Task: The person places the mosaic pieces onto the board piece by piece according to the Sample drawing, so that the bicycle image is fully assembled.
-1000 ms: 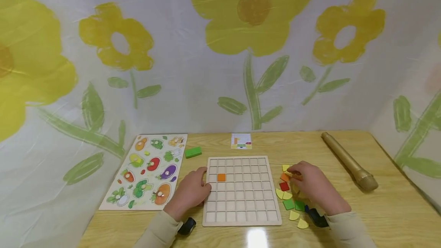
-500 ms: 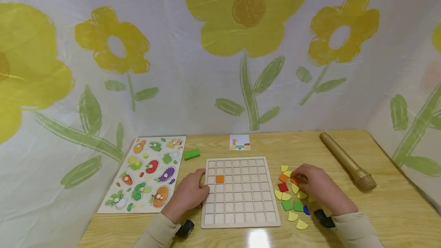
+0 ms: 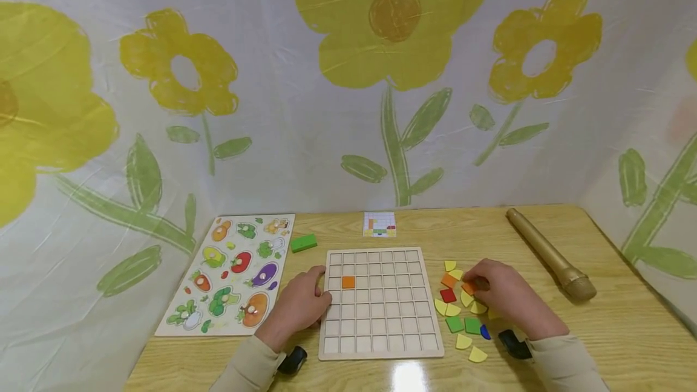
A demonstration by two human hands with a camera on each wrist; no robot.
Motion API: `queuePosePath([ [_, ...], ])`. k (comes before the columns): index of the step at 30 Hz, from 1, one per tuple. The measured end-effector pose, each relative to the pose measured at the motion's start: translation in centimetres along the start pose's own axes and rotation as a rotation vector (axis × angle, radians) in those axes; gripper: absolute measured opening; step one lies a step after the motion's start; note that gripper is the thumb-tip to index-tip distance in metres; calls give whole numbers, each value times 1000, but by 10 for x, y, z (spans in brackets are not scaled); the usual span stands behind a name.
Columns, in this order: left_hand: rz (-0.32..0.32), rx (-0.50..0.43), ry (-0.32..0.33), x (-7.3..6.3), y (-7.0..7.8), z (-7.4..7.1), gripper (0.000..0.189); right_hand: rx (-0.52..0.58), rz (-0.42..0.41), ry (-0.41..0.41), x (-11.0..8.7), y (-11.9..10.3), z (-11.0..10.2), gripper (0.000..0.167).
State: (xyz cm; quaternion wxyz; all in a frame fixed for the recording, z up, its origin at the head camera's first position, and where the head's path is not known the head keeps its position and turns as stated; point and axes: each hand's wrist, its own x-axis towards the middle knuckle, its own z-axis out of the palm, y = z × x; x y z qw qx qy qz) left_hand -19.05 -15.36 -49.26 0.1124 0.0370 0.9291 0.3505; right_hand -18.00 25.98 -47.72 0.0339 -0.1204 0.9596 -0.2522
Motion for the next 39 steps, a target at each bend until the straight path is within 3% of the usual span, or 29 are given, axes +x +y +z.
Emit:
queuePosePath([
  [12, 22, 3, 4, -1, 0, 2, 65, -15, -38, -10, -2, 4, 0, 24],
  [20, -5, -31, -7, -2, 1, 0, 67, -25, -25, -5, -2, 4, -2, 19],
  [39, 9, 12, 2, -1, -1, -1, 66, -37, -11, -15, 1, 8, -3, 12],
])
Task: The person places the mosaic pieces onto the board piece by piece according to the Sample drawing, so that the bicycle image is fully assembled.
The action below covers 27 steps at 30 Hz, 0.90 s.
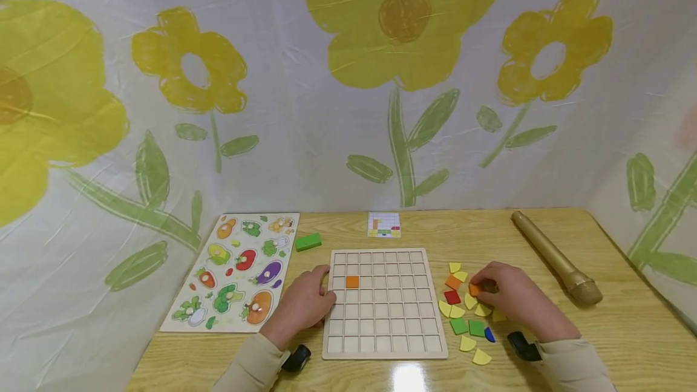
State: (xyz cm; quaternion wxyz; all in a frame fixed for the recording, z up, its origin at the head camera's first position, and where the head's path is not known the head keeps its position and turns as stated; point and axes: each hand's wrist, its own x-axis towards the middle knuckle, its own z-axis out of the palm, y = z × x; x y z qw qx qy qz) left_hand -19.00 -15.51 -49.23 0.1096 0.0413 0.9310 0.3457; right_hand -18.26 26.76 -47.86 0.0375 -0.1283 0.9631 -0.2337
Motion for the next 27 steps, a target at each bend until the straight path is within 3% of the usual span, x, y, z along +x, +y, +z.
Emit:
queuePosePath([
  [11, -7, 21, 13, 0, -1, 1, 66, 25, -19, -4, 0, -15, -4, 17],
  [19, -22, 20, 21, 1, -1, 0, 66, 68, -85, -41, 22, -71, 20, 11],
  [27, -23, 17, 18, 1, 1, 1, 67, 56, -221, -62, 53, -128, 51, 13],
])
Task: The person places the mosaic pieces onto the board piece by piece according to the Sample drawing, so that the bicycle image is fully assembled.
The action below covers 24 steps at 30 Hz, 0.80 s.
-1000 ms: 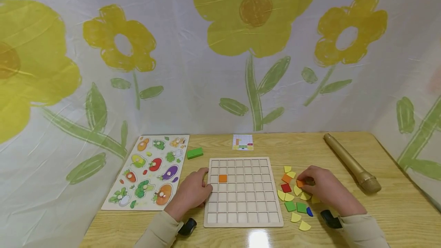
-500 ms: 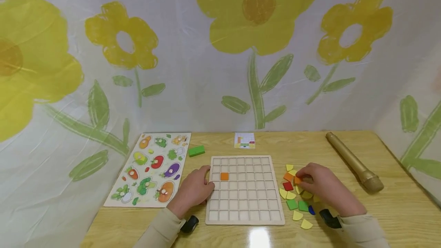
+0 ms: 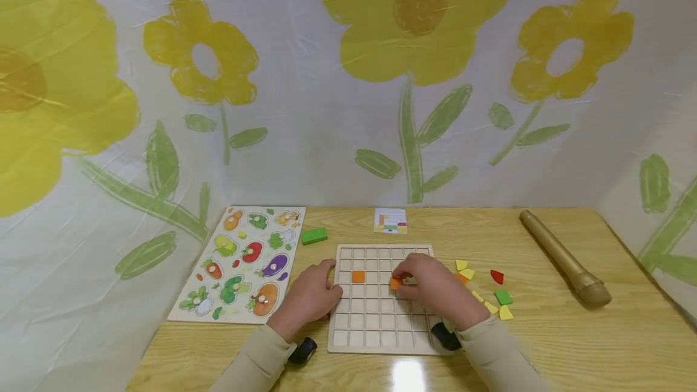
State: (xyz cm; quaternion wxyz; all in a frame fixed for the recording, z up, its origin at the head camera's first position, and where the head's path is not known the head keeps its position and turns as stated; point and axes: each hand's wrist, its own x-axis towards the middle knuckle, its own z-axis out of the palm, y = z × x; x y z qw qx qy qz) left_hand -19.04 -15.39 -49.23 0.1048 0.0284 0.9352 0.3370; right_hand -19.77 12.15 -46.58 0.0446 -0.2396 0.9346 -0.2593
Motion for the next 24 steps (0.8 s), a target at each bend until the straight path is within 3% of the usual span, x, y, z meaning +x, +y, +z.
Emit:
queuePosePath([
  [10, 19, 67, 17, 0, 4, -3, 64, -48, -106, 16, 29, -37, 32, 11],
  [15, 13, 75, 17, 1, 3, -2, 64, -101, -147, 46, 32, -43, 42, 11],
  [24, 23, 79, 24, 0, 0, -3, 63, -133, -143, 65, 36, -46, 49, 13],
])
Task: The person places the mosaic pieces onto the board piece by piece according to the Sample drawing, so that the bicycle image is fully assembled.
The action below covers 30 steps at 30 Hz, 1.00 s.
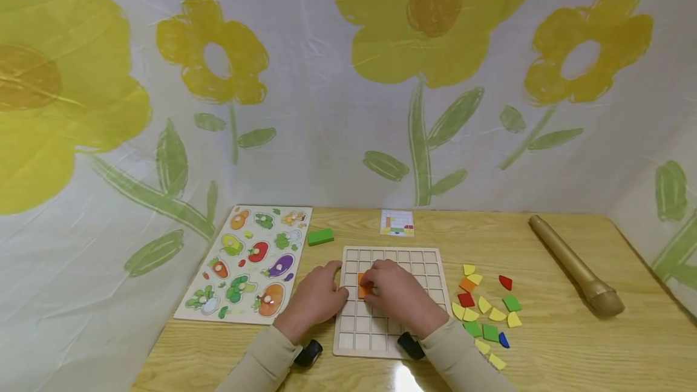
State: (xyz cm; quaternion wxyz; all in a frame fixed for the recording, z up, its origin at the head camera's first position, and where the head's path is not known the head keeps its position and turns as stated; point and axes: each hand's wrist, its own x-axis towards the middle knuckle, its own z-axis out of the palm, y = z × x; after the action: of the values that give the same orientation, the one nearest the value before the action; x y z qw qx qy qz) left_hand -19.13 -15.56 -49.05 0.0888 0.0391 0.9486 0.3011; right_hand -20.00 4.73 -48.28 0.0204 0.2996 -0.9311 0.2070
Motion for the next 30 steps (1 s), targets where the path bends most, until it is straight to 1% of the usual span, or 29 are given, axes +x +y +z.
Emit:
queuePosePath([
  [5, 6, 4, 8, -1, 1, -1, 63, -11, -12, 26, 0, -1, 1, 13],
  [13, -6, 6, -5, -1, 2, 0, 64, -13, -11, 29, -1, -2, 2, 11],
  [22, -4, 16, -3, 1, 1, 0, 64, 1, -3, 3, 0, -3, 3, 6],
  [30, -7, 30, -2, 1, 2, -1, 63, -7, -9, -11, 2, -1, 5, 5],
])
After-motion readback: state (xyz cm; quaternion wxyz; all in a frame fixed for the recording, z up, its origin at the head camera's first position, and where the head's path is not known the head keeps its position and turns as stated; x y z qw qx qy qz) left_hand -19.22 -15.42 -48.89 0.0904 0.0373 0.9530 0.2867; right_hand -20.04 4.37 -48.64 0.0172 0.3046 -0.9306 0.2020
